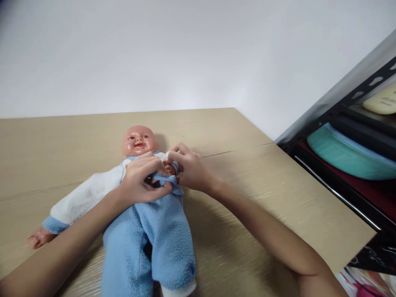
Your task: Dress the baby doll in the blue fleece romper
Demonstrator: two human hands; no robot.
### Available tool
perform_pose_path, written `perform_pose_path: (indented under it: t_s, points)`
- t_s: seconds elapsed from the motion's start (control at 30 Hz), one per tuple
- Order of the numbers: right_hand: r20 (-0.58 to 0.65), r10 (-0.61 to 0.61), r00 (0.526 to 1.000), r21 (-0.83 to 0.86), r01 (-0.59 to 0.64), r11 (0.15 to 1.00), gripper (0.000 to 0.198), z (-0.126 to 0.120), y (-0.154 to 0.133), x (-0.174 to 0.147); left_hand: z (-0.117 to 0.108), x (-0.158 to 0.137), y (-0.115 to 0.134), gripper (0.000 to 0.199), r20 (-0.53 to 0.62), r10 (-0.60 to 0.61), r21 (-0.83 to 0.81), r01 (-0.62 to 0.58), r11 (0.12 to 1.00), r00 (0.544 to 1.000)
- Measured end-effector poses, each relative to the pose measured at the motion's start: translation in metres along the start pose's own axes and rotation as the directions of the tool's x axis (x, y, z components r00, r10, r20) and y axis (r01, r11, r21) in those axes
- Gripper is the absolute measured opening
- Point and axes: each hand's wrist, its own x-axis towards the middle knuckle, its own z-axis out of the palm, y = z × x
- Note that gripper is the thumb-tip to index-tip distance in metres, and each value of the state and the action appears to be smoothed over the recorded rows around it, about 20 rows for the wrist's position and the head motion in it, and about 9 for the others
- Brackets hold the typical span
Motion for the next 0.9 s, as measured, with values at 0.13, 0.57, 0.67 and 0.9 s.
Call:
perform_pose_path:
  t_s: [0.13,0.57,0.67,0.9]
  points:
    - [0.069,-0.099,0.993,0.126,0.09,0.988,0.024,0.004,0.007,-0.009,0.001,0.011,0.006,0.012,0.03,-0.333,-0.267,0.328,0.906,0.943]
    - [0.244,0.415,0.877,0.92,-0.345,0.187,0.025,0.024,0.019,-0.038,-0.002,0.021,-0.022,0.026,0.227,-0.46,-0.14,0.497,0.856,0.858]
    - [0.077,0.575,0.815,0.903,-0.301,0.306,0.028,0.041,0.018,-0.034,0.0,0.019,-0.022,0.03,0.228,-0.429,-0.107,0.461,0.881,0.874]
    - [-0.083,0.601,0.795,0.788,-0.317,0.528,0.035,0.052,0.015,-0.036,0.0,0.017,-0.021,0.03,0.231,-0.44,0.015,0.449,0.893,0.868]
